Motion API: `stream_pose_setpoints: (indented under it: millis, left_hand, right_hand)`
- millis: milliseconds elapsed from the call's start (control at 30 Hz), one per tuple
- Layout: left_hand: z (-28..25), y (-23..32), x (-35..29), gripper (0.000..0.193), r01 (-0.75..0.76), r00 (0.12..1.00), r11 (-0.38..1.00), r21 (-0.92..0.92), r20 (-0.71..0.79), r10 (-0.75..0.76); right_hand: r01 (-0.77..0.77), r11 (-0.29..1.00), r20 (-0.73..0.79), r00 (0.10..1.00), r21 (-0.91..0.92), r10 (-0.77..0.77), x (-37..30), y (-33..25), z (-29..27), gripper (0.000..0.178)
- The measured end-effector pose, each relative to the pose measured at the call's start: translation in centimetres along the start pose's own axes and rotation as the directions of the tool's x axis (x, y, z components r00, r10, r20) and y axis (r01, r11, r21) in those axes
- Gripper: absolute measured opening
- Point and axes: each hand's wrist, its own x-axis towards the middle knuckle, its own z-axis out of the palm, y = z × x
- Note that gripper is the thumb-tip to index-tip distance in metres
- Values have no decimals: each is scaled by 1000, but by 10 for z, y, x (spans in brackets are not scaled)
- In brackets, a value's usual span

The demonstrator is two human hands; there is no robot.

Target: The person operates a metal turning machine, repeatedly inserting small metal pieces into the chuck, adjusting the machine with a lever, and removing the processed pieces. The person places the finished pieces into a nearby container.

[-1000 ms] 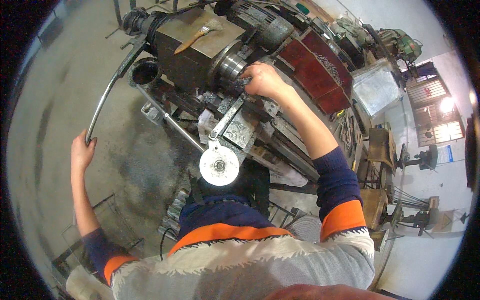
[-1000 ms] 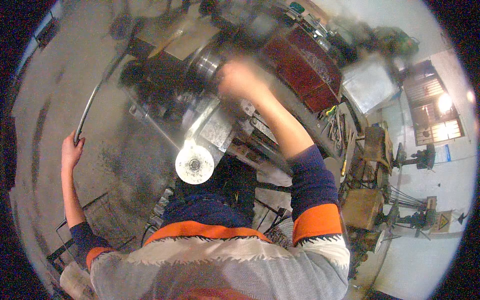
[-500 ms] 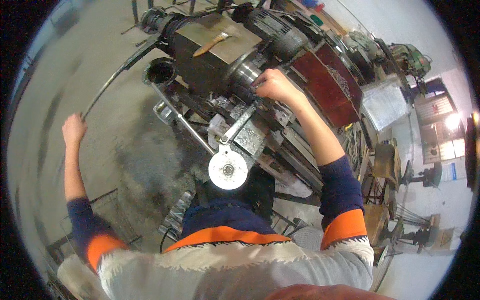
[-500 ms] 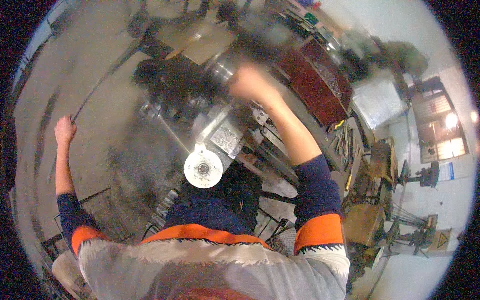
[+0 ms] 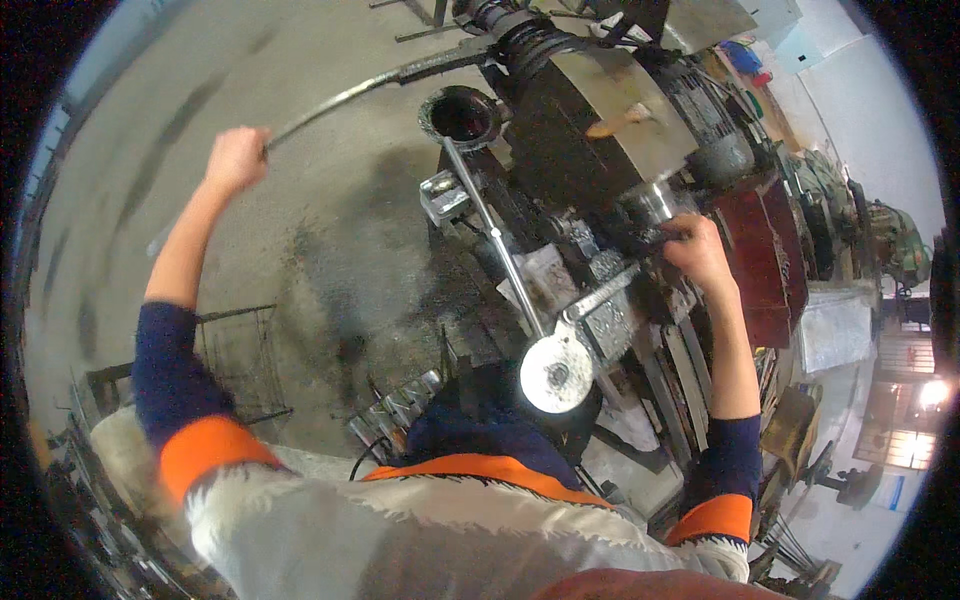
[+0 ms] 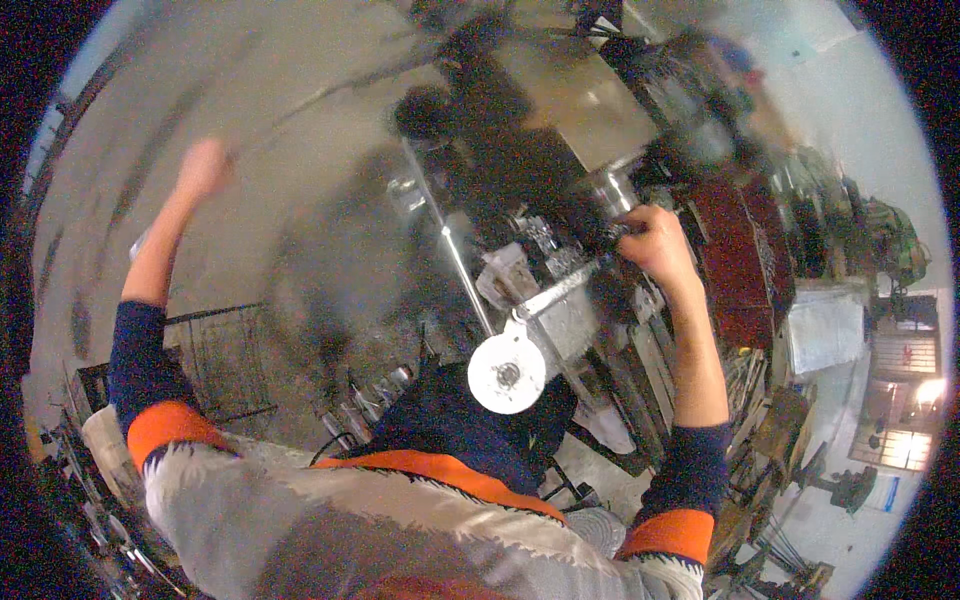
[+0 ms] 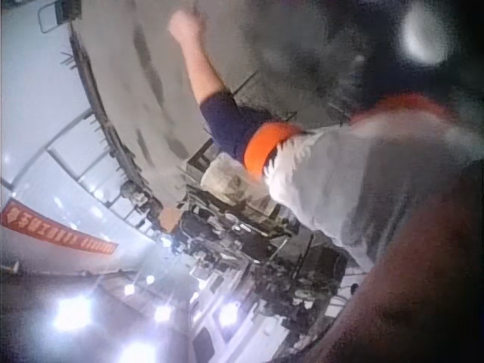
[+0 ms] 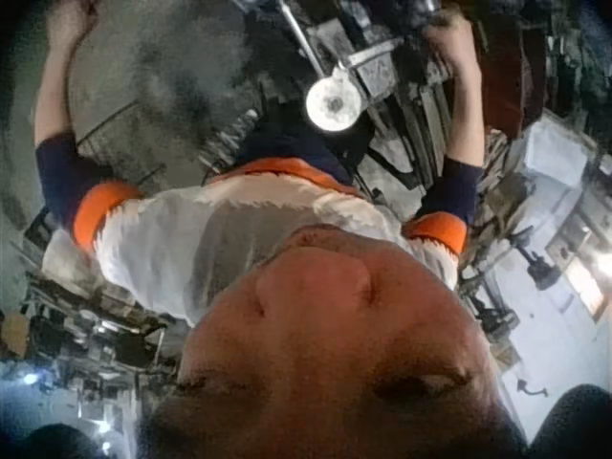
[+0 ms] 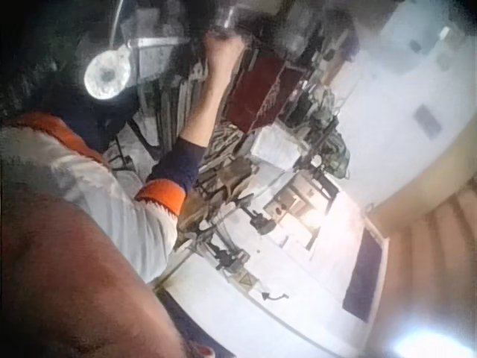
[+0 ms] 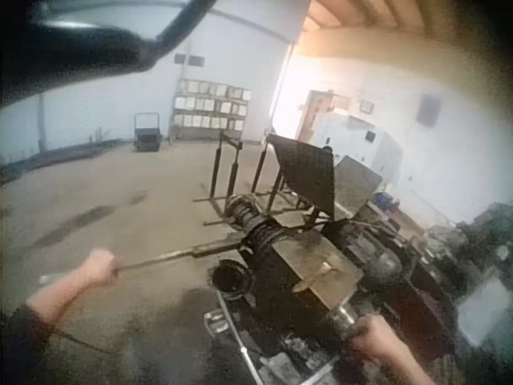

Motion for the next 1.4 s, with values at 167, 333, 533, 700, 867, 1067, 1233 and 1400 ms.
stream_pose_setpoints:
  millis: [167,333,533,700,867,1067,1233,1400]
  left_hand:
    - [16,-63,67,7,0,967,973,233,-247,59]
    - [20,-57,79,14,193,977,977,88,-114,-183]
    - [23,-7,14,14,421,885,902,-97,-172,-432]
    - [9,33,-36,10,383,867,913,-139,-286,-408]
    - [15,26,7,20,311,924,934,-175,-174,-341]
    - [64,131,-10,19,-16,886,753,-658,-358,-294]
    - [156,207,34,33,127,988,770,-626,150,-41]
    - [174,244,57,26,-189,960,936,-298,143,240]
  right_hand:
    - [-18,1000,24,1000,8,18,11,3,3,29]
    - [-39,999,9,999,6,39,11,-7,1,27]
    - [-87,994,22,996,64,86,11,6,6,33]
    - [1,997,-32,999,75,1,-1,1,1,34]
    - [20,1000,-113,993,3,-19,-11,8,0,39]
    - [114,988,-451,891,100,-57,-97,13,-21,37]
    - [-270,951,-474,825,149,308,-221,73,-14,41]
    - [-541,803,-472,656,250,589,-351,107,16,36]
